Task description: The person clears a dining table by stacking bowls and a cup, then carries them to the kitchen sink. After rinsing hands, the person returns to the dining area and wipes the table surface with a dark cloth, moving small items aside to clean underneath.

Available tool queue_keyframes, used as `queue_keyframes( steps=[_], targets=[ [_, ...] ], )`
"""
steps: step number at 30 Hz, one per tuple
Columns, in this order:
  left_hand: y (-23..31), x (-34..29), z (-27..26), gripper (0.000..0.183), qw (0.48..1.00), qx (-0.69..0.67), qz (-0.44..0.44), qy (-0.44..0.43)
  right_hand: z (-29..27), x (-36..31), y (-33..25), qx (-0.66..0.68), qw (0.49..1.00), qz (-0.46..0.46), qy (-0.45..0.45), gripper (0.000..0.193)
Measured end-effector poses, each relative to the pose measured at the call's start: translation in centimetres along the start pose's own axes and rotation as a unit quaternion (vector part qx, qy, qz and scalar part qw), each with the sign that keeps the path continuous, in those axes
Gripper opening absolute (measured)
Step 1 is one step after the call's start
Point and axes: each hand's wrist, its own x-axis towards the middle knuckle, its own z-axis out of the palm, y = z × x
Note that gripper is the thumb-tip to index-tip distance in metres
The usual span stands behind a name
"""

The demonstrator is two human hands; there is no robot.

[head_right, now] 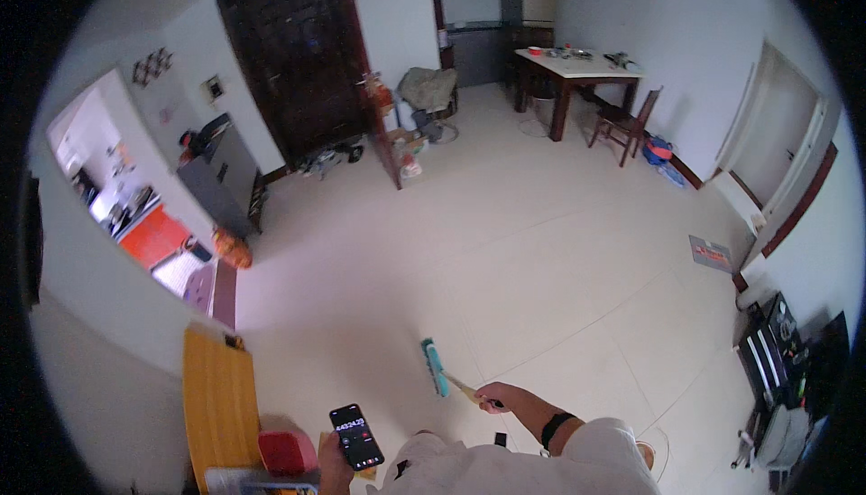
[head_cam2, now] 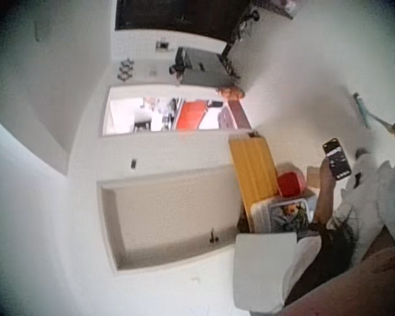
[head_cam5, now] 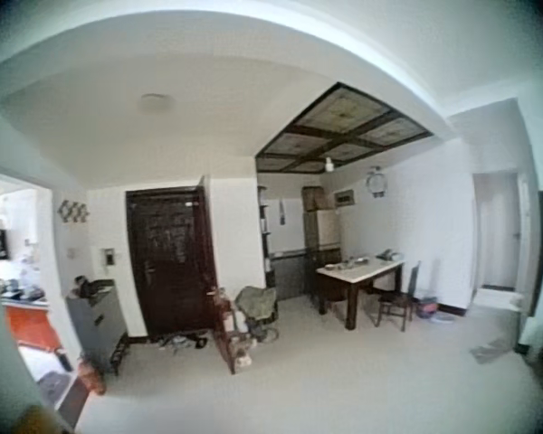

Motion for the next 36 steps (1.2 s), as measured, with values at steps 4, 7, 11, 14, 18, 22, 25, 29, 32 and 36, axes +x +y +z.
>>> queue_keyframes(
  steps=[4,7,11,14,18,22,25,29,32,36],
  targets=[
    [1.2,11.0,6.7,0.034,0.994,0.076,-0.067,-0.052,-5.8,1.0,-4.4,0.124,0.989,-0.084,0.007,0.026],
    [1.2,20.1,12.8,0.034,0.985,0.108,-0.102,-0.091,-11.4,0.6,-7.8,0.191,0.975,-0.117,-0.001,0.034],
    [0.6,32.5,24.4,0.032,0.975,0.134,-0.137,-0.115,-19.1,-1.0,-13.3,0.297,0.943,-0.093,0.115,0.034],
    [-0.1,40.5,34.7,0.033,0.961,0.18,-0.184,-0.103,-24.7,-2.2,-16.8,0.321,0.934,-0.006,0.158,0.032],
    [-2.5,47.7,46.0,0.034,0.935,0.214,-0.147,-0.24,-31.5,-3.9,-17.7,0.361,0.899,-0.148,0.2,0.028],
    [-5.6,52.3,52.4,0.035,0.912,0.265,-0.181,-0.255,-35.4,-5.2,-14.0,0.558,0.803,-0.032,0.208,0.028],
    [-8.1,58.1,59.3,0.038,0.927,0.245,-0.171,-0.229,-41.9,-6.9,-17.4,0.631,0.746,-0.145,0.156,0.027],
    [-8.7,64.2,67.8,0.04,0.949,0.17,-0.224,-0.144,-49.9,-9.5,-25.3,0.751,0.618,-0.189,0.136,0.037],
    [-7.9,66.7,72.5,0.04,0.946,0.146,-0.21,-0.2,-54.8,-10.6,-31.5,0.795,0.581,-0.083,0.156,0.042],
    [-8.7,72.3,79.1,0.043,0.959,0.151,-0.158,-0.182,-60.9,-10.9,-40.6,0.741,0.643,-0.108,0.161,0.039]
  ],
)
